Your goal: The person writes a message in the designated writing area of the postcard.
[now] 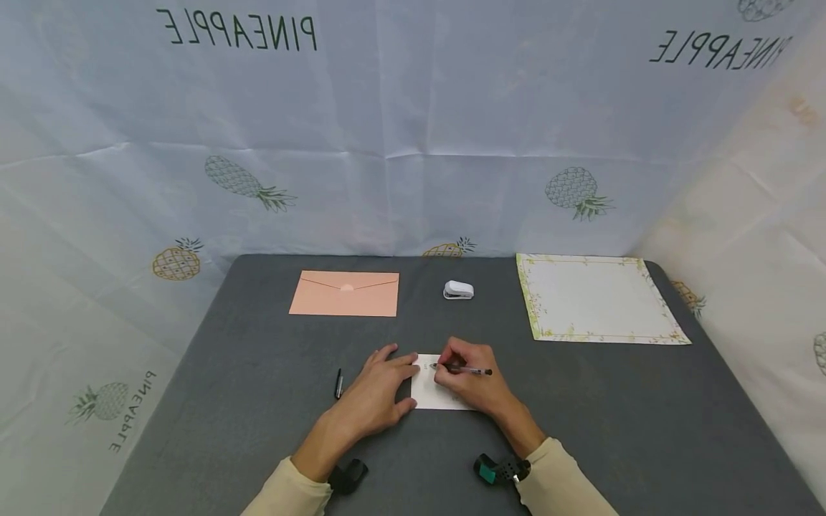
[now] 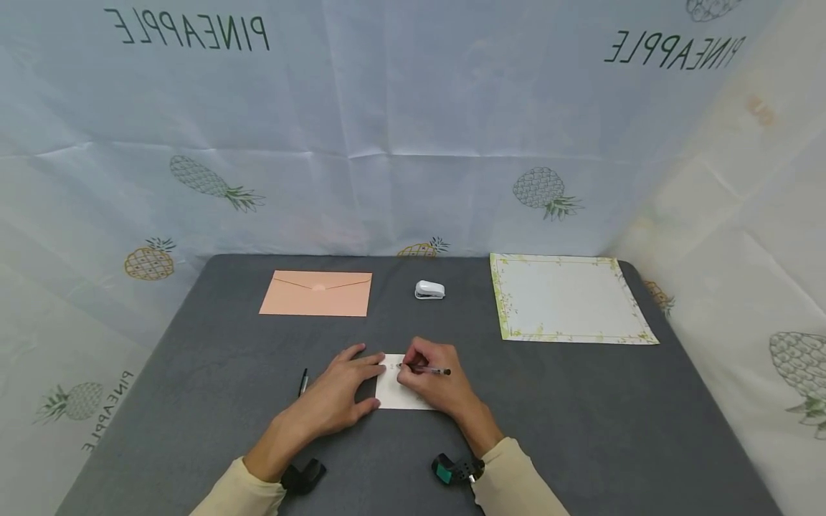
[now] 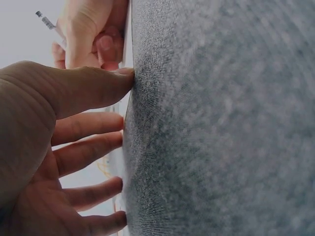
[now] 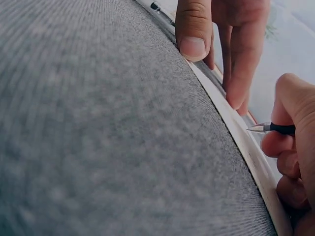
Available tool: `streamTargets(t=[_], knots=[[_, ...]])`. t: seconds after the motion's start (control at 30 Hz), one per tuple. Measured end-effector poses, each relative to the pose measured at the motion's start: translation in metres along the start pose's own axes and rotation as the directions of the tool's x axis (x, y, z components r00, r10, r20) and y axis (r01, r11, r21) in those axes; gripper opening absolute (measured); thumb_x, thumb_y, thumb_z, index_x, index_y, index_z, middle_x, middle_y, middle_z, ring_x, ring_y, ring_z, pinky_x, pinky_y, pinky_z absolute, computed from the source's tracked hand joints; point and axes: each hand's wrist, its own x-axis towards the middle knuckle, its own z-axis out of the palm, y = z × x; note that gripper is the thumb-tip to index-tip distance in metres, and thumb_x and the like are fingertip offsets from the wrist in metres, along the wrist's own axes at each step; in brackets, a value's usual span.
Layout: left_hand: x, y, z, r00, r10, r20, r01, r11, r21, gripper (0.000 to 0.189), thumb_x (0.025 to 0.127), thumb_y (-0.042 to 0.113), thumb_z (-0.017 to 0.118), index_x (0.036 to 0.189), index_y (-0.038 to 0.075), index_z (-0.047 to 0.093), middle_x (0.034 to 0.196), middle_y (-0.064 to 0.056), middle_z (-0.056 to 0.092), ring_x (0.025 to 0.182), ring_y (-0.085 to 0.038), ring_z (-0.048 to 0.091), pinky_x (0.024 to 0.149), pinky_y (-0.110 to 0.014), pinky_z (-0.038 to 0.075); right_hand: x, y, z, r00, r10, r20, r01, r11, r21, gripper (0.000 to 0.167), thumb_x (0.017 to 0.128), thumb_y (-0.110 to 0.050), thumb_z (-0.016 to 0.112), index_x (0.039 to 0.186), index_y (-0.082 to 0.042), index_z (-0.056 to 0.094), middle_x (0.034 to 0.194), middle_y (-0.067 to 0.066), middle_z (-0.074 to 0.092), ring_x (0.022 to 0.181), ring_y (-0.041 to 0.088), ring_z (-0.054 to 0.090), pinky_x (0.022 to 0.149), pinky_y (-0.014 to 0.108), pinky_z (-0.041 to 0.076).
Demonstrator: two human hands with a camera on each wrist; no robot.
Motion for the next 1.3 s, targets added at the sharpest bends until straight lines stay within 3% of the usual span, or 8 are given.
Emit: streamTargets(t=[0.4,0.63,0.97,1.3], knots=[[0.0003,0.0006,-0.0001,1.000,-0.006,0.006,0.006,1.000,0.002,0.052,0.091,0.021,0.092,0.138,0.004,0.076,0.156,-0.012,0.066,0.155,-0.047,0.047,0.125,-0.074,0.036,-0.0005,-0.0016,-0.0010,1.000,0.007,0.024,-0.007,1.000,0.000,0.027,0.082,-0.002,0.077,0.080,-0.026,0.066,0.069,-0.017,0.057,0.061,-0.001,0.048,0.055,0.018,0.036],[0.0000,0.0013,-0.0003,1.000,-0.011,0.006,0.011,1.000,0.004,0.053,0.091,0.021,0.091,0.138,0.004,0.075,0.157,-0.011,0.065,0.156,-0.047,0.046,0.125,-0.074,0.035,-0.0002,-0.0002,-0.0011,1.000,-0.017,-0.001,0.017,1.000,0.019,0.026,0.080,0.001,0.075,0.077,-0.023,0.065,0.066,-0.012,0.056,0.060,0.001,0.046,0.055,0.019,0.035],[-0.0016,0.0022,0.0000,1.000,0.004,-0.015,-0.004,1.000,0.006,0.053,0.090,0.019,0.092,0.138,0.003,0.075,0.156,-0.012,0.065,0.154,-0.048,0.047,0.124,-0.074,0.036,0.0001,-0.0005,-0.0022,1.000,-0.002,-0.002,0.002,1.000,-0.001,0.029,0.080,0.000,0.075,0.076,-0.025,0.062,0.066,-0.016,0.056,0.059,-0.001,0.046,0.054,0.019,0.035],[-0.0017,-0.0004,0.0019,0.999,0.024,-0.027,-0.024,1.000,-0.012,0.052,0.091,0.018,0.091,0.138,0.002,0.074,0.156,-0.014,0.065,0.154,-0.050,0.046,0.123,-0.076,0.036,0.0004,-0.0022,-0.0028,1.000,-0.017,0.025,0.016,0.999,0.042,0.029,0.080,0.002,0.074,0.076,-0.024,0.063,0.066,-0.015,0.058,0.057,-0.001,0.046,0.053,0.018,0.033]])
